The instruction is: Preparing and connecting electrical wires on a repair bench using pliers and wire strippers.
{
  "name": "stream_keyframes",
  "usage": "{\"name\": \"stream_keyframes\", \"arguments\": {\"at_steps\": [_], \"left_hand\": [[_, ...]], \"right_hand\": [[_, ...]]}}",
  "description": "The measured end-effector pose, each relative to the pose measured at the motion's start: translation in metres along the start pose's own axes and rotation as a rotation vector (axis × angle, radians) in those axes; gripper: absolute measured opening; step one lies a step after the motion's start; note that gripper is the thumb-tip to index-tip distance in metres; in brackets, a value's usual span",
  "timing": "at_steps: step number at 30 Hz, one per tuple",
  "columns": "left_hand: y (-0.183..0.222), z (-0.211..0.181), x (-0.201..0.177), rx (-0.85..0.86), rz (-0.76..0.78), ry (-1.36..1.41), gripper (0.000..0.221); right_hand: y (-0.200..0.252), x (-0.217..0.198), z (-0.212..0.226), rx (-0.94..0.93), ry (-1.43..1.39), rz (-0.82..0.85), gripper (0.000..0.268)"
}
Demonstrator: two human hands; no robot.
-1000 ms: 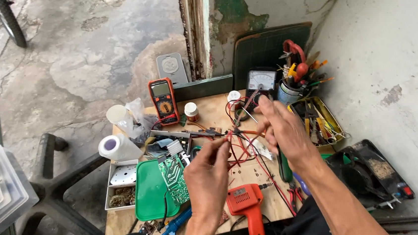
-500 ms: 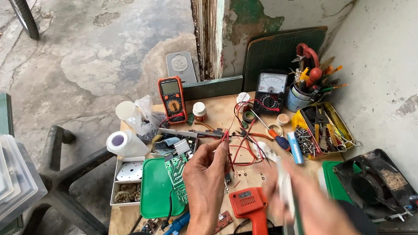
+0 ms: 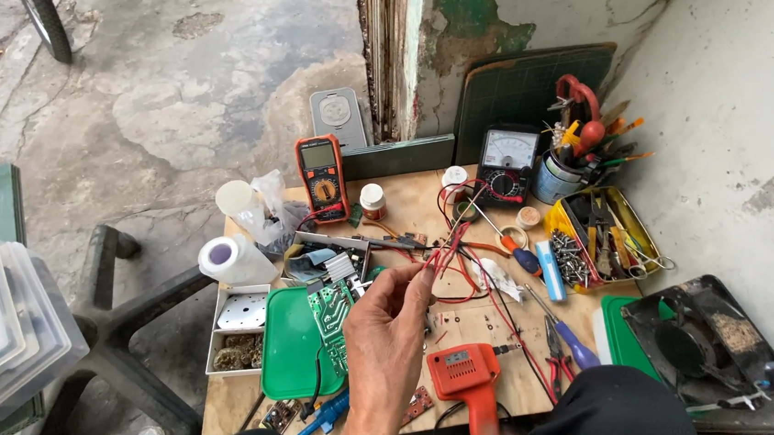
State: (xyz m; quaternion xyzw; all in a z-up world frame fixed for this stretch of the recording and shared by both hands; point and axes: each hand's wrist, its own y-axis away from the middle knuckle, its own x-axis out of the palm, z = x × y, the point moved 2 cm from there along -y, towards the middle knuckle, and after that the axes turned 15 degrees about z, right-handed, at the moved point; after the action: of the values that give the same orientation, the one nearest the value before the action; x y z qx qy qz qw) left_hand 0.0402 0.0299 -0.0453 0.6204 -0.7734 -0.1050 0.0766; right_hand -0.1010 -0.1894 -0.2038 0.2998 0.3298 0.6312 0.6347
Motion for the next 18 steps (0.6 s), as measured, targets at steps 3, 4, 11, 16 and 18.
{"name": "stream_keyframes", "arguments": {"at_steps": [3,4,11,16,18], "left_hand": [[0.003,0.005,0.005,0.034,0.011,-0.116,0.023],[0.003,0.008,0.006,0.064,-0.006,-0.165,0.019],[0.001,0.019,0.01,0.331,-0.077,-0.447,0.011],[0.001,0.021,0.009,0.362,-0.072,-0.435,0.006],[0.0,0.024,0.009,0.318,-0.065,-0.431,0.007]], "right_hand": [[0.081,-0.008,0.095,-0.095,0.252,-0.15,0.06],[0.093,-0.004,0.119,-0.128,0.336,-0.2,0.061],[0.094,0.008,0.188,-0.455,0.765,-0.132,0.061],[0.084,0.014,0.192,-0.427,0.892,-0.164,0.064],[0.084,0.015,0.194,-0.431,0.917,-0.162,0.064]]}}
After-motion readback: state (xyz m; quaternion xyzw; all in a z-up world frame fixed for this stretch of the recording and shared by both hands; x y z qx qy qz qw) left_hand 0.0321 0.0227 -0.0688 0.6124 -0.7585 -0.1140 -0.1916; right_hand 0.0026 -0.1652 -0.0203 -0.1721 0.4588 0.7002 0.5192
